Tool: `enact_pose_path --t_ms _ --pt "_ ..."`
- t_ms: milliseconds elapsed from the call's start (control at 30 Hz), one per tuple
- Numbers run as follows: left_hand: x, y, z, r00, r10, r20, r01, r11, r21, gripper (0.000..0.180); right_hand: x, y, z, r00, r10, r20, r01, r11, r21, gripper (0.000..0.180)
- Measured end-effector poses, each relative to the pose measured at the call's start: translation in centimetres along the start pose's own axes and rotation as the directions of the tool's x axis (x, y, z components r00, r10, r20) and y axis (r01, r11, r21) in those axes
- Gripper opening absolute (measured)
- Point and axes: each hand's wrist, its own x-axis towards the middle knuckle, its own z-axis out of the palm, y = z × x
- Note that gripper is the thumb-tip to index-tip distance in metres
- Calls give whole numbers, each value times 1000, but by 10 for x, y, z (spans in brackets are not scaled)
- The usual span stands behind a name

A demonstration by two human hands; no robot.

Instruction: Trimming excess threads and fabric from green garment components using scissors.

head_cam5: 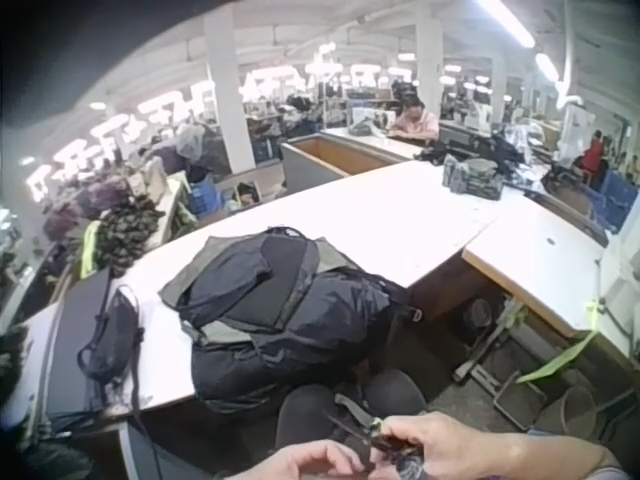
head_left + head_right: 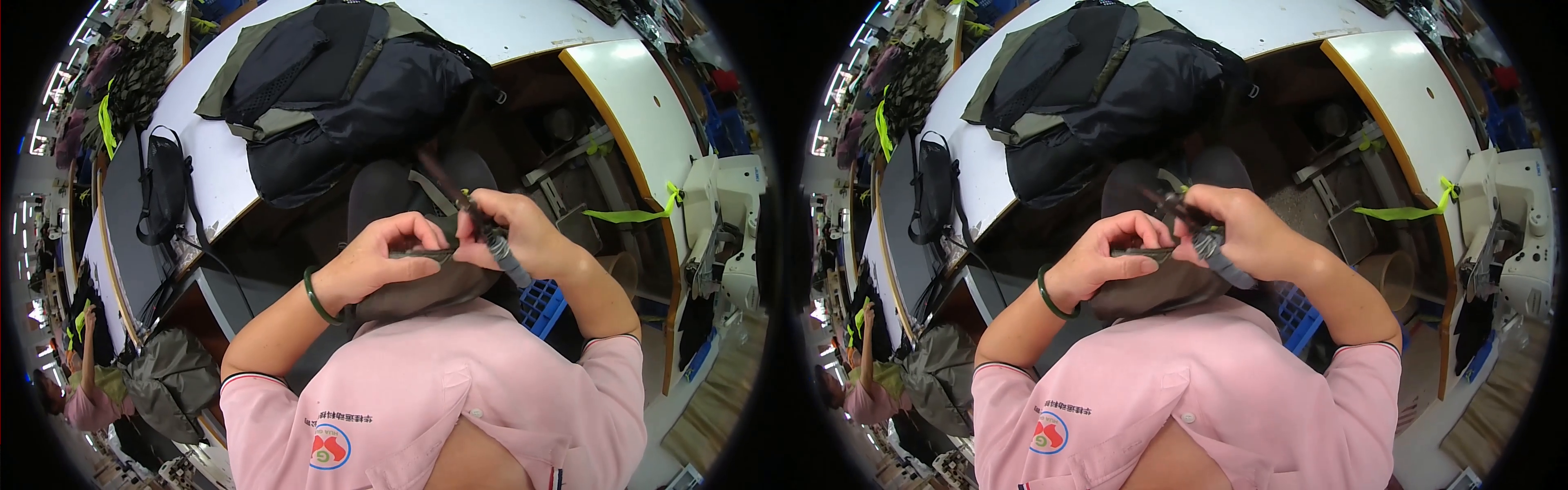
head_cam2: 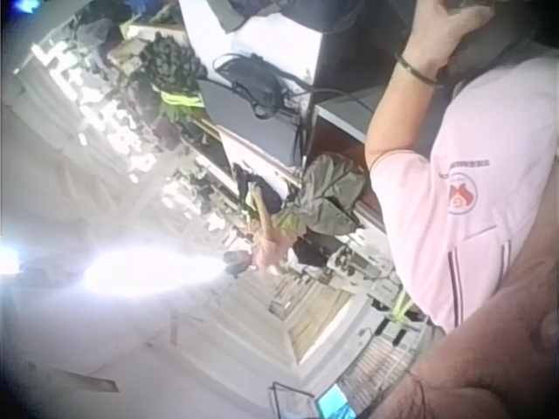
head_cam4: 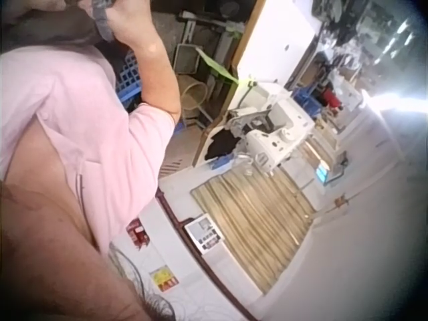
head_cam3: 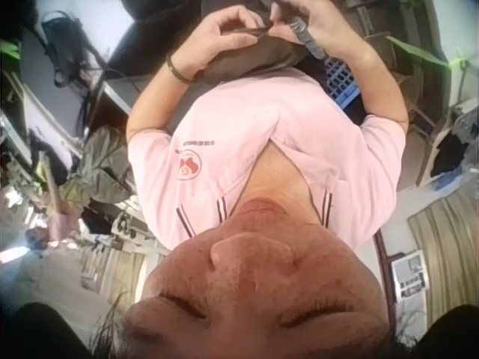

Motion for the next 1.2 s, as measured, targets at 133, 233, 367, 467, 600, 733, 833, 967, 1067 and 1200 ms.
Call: enact_pose_path --t_ms 133,233,367,467,600,733,833,967,1067,1200 --pt "-13 -4 -11 987 -130 -91 116 983 -142 24 0 13 -9 999 47 -26 -46 998 35 22" --pt "-13 -7 -11 986 -145 -84 128 975 -181 27 -2 16 -11 998 39 -59 -38 999 13 20" --pt "-14 -10 -8 985 -139 -100 114 968 -225 28 -9 10 -16 974 -46 -223 -7 973 -232 20" --pt "-15 -9 -7 983 -160 -92 132 957 -257 29 -14 9 -32 929 -357 -100 196 700 -687 24" --pt "-14 -10 -5 983 -153 -99 122 955 -270 29 -20 4 -34 899 -437 -11 215 464 -859 22" --pt "-12 -11 -2 987 -126 -97 101 969 -223 29 -21 0 -35 905 -422 44 240 423 -873 21" --pt "-13 -11 -1 987 -133 -96 110 971 -211 29 -21 0 -35 914 -404 47 234 427 -874 20" --pt "-14 -10 0 988 -126 -85 110 979 -174 28 -22 1 -37 929 -364 64 217 396 -892 18" --pt "-14 -9 0 987 -138 -77 122 975 -183 28 -24 2 -40 935 -347 68 211 394 -894 19" --pt "-14 -12 1 993 -53 -107 40 993 -114 26 -21 -1 -36 967 -249 -50 151 721 -677 27"
